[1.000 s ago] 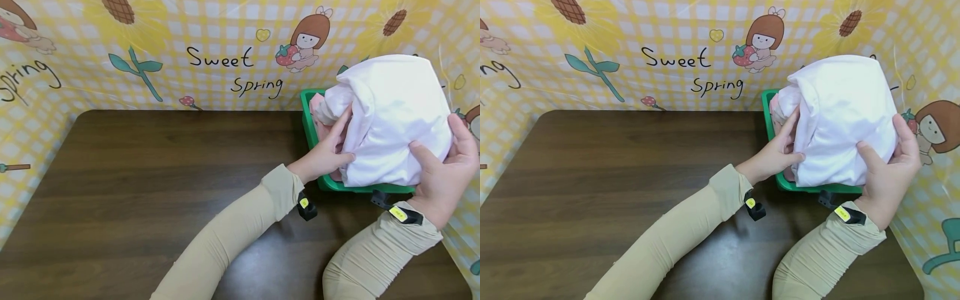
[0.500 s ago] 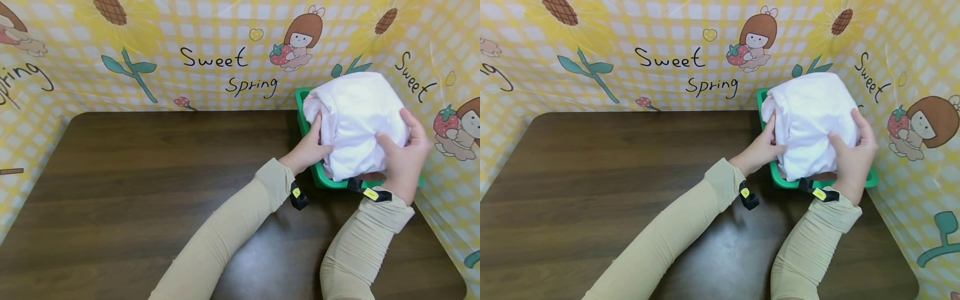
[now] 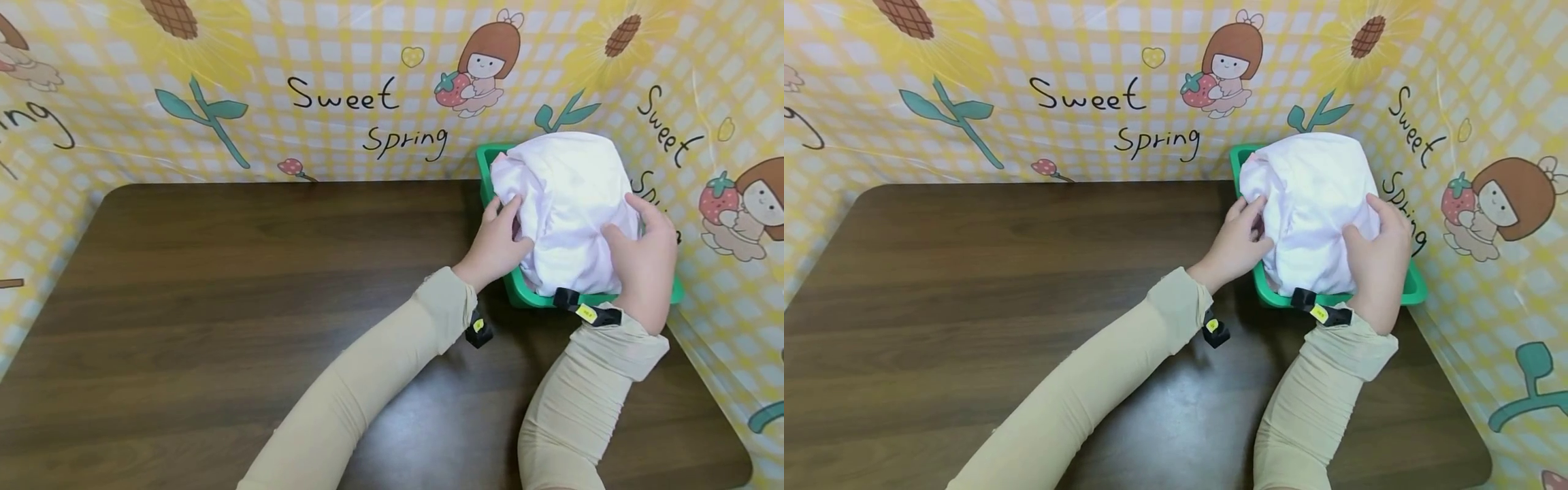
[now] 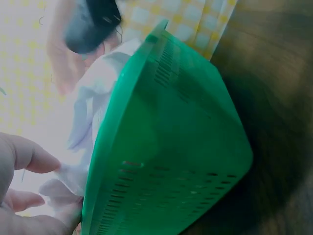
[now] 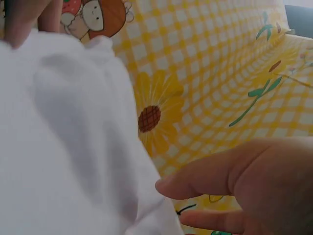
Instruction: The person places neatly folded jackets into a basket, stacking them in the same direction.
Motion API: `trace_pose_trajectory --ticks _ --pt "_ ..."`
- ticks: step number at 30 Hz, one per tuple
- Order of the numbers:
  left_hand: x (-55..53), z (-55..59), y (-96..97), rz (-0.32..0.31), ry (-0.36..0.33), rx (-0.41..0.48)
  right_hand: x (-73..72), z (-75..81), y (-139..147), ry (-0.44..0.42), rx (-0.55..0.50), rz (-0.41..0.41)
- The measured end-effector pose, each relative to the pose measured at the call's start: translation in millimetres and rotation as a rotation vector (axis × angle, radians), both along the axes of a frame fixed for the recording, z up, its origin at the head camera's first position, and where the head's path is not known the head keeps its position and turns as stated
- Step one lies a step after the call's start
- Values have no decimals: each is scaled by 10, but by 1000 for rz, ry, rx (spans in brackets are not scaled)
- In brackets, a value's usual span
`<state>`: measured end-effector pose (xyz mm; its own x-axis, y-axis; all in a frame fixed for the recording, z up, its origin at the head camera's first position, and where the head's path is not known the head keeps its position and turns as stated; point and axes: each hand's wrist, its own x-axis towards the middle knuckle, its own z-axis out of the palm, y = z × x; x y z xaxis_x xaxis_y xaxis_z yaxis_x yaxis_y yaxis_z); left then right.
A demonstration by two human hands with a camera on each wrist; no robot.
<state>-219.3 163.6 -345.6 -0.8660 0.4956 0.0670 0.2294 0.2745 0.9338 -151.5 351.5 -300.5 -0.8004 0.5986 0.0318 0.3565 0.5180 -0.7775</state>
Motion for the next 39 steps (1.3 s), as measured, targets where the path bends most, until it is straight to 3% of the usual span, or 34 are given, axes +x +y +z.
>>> trace_pose_trajectory --ticks 3,6,11,15,22,26,39 --pt "-16 -30 -9 20 50 13 9 81 -122 40 61 85" --pt "-29 -64 -33 16 83 45 -33 106 -252 76 125 222" --pt "-25 -125 -124 -34 2 184 -184 19 -414 104 225 419" --pt "-40 -171 -223 -30 -61 235 -313 -22 -491 -4 287 517" --pt "-64 -197 -475 -13 -40 196 -470 -19 -509 -316 328 647" --pt "-86 -232 -650 -20 -22 171 -475 -50 -508 -406 287 697" --pt "-145 -366 -1406 54 -22 86 -445 -90 -396 -440 187 748"
